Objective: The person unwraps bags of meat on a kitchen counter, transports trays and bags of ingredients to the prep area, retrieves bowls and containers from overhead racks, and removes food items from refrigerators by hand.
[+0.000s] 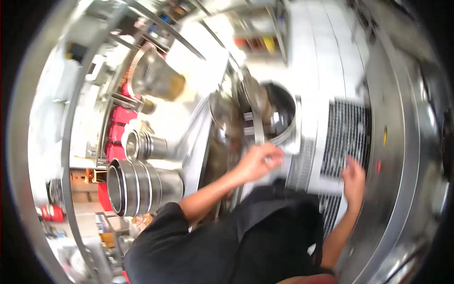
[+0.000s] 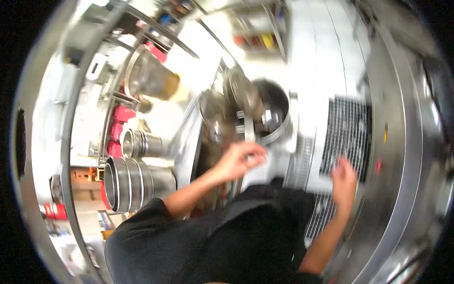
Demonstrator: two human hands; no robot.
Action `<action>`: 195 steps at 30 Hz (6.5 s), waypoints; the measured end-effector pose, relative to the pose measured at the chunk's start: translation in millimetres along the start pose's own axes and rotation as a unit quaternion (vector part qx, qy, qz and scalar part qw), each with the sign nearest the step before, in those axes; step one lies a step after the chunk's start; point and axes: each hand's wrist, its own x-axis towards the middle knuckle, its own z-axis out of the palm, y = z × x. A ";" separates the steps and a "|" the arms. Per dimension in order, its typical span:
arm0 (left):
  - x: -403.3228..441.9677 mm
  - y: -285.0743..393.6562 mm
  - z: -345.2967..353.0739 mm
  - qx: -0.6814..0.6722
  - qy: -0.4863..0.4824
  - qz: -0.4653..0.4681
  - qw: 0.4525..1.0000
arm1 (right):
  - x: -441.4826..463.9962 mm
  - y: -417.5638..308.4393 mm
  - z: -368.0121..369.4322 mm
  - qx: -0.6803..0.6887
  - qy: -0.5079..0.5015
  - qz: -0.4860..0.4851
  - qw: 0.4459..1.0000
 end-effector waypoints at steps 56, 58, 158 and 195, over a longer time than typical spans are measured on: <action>369.1 71.8 48.8 -0.079 0.278 -0.195 0.937 | 593.7 -54.0 -47.9 0.240 -0.222 -0.004 0.945; 385.6 73.4 49.3 -0.031 0.265 -0.186 0.946 | 621.4 -59.6 -51.2 0.249 -0.208 0.004 0.946; 278.7 -495.4 -765.0 -0.114 0.838 -0.343 0.410 | 807.2 -821.1 1056.9 0.169 -0.537 -0.257 0.786; -86.8 -708.3 -1102.7 0.052 0.853 -0.454 0.254 | 490.3 -905.9 1641.7 -0.179 -0.731 -0.261 0.604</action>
